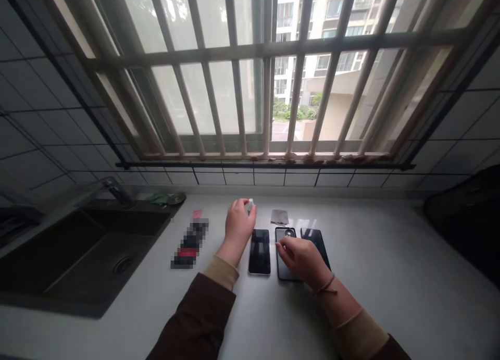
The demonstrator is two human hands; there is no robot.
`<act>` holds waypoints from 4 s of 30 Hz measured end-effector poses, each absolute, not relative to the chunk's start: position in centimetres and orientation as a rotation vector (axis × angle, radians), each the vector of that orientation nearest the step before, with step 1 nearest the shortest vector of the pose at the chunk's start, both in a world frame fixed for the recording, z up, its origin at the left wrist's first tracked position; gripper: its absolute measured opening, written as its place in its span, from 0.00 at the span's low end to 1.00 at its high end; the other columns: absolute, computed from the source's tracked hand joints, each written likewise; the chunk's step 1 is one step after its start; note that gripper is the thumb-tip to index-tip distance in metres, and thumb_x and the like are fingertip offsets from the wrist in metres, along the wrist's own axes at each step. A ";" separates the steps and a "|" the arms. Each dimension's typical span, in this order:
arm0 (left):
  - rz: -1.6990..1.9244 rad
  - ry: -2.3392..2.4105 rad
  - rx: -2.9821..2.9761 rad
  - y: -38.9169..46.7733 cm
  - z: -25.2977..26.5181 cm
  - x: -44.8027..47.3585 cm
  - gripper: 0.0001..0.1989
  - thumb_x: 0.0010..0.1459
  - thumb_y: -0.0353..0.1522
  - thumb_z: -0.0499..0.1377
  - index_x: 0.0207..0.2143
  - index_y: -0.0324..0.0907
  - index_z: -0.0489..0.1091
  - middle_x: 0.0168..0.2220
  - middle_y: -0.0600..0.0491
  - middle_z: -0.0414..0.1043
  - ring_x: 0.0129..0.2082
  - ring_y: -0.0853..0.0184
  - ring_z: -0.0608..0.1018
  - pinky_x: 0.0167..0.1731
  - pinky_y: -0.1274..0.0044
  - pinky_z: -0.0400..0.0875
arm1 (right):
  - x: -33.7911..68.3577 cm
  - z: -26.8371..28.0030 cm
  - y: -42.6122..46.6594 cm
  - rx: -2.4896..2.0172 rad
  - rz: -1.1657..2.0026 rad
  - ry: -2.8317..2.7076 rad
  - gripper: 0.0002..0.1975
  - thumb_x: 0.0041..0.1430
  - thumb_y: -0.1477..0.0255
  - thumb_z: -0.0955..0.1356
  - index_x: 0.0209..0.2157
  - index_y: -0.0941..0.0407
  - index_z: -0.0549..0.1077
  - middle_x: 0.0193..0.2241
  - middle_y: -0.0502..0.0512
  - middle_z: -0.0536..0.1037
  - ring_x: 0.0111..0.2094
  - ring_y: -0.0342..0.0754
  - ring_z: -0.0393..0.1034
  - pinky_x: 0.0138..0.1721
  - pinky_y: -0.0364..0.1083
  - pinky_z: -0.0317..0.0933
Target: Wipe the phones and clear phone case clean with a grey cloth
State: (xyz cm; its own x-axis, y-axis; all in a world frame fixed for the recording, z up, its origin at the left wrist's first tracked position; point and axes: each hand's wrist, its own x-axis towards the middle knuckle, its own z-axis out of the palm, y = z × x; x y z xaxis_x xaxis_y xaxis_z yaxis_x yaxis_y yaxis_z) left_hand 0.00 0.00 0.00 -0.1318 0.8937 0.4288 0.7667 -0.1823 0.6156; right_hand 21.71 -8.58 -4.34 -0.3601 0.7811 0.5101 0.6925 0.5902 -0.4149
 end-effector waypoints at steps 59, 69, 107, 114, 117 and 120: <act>0.446 1.976 2.087 3.6 -3.5 0.4 0.13 0.60 0.29 0.63 0.46 0.41 0.82 0.49 0.39 0.80 0.53 0.52 0.78 0.55 0.69 0.69 | 22.6 -5.1 -8.1 -1.415 0.303 -1.708 0.24 0.77 0.53 0.56 0.54 0.56 0.71 0.37 0.61 0.83 0.34 0.59 0.80 0.34 0.50 0.65; 0.392 2.004 2.184 3.8 -2.8 7.4 0.14 0.63 0.36 0.62 0.46 0.38 0.82 0.55 0.34 0.72 0.60 0.45 0.69 0.59 0.60 0.64 | 22.7 -5.1 -8.0 -1.405 0.281 -1.666 0.24 0.77 0.53 0.57 0.55 0.56 0.70 0.35 0.60 0.83 0.34 0.59 0.80 0.35 0.50 0.66; 1.045 0.708 0.833 -8.5 -3.5 4.3 0.22 0.59 0.46 0.71 0.47 0.38 0.76 0.46 0.44 0.80 0.42 0.63 0.82 0.46 0.71 0.76 | 21.5 -4.8 -8.4 -1.090 1.122 -1.295 0.22 0.59 0.53 0.76 0.34 0.51 0.65 0.21 0.43 0.68 0.22 0.45 0.63 0.26 0.44 0.59; 1.282 0.840 0.836 -8.0 -4.1 4.4 0.20 0.54 0.43 0.75 0.38 0.39 0.75 0.40 0.47 0.82 0.41 0.63 0.83 0.46 0.73 0.75 | 21.2 -4.3 -8.6 -1.110 1.074 -1.311 0.23 0.58 0.51 0.76 0.33 0.52 0.67 0.24 0.46 0.71 0.23 0.44 0.63 0.27 0.45 0.62; 1.326 0.841 0.758 -7.9 -3.7 4.4 0.21 0.55 0.43 0.75 0.41 0.39 0.74 0.42 0.47 0.82 0.41 0.63 0.83 0.44 0.74 0.77 | 21.0 -4.2 -8.6 -1.024 1.198 -1.189 0.24 0.61 0.46 0.73 0.35 0.52 0.68 0.22 0.44 0.68 0.20 0.42 0.60 0.22 0.43 0.60; 1.323 0.844 0.670 -7.9 -3.4 4.4 0.22 0.55 0.42 0.74 0.45 0.38 0.75 0.45 0.45 0.82 0.41 0.62 0.83 0.41 0.75 0.78 | 21.0 -3.5 -8.9 -0.769 1.513 -0.892 0.25 0.65 0.41 0.67 0.40 0.50 0.68 0.25 0.43 0.69 0.14 0.37 0.53 0.15 0.39 0.50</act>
State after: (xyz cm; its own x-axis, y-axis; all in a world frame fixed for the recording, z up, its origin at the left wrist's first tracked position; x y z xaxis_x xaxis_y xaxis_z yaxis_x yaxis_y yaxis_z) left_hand 4.39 -7.94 -3.41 0.0402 0.9887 -0.1445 -0.5473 0.1428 0.8246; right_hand 20.95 -8.89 -3.49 -0.1239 0.9922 0.0133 -0.4922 -0.0498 -0.8690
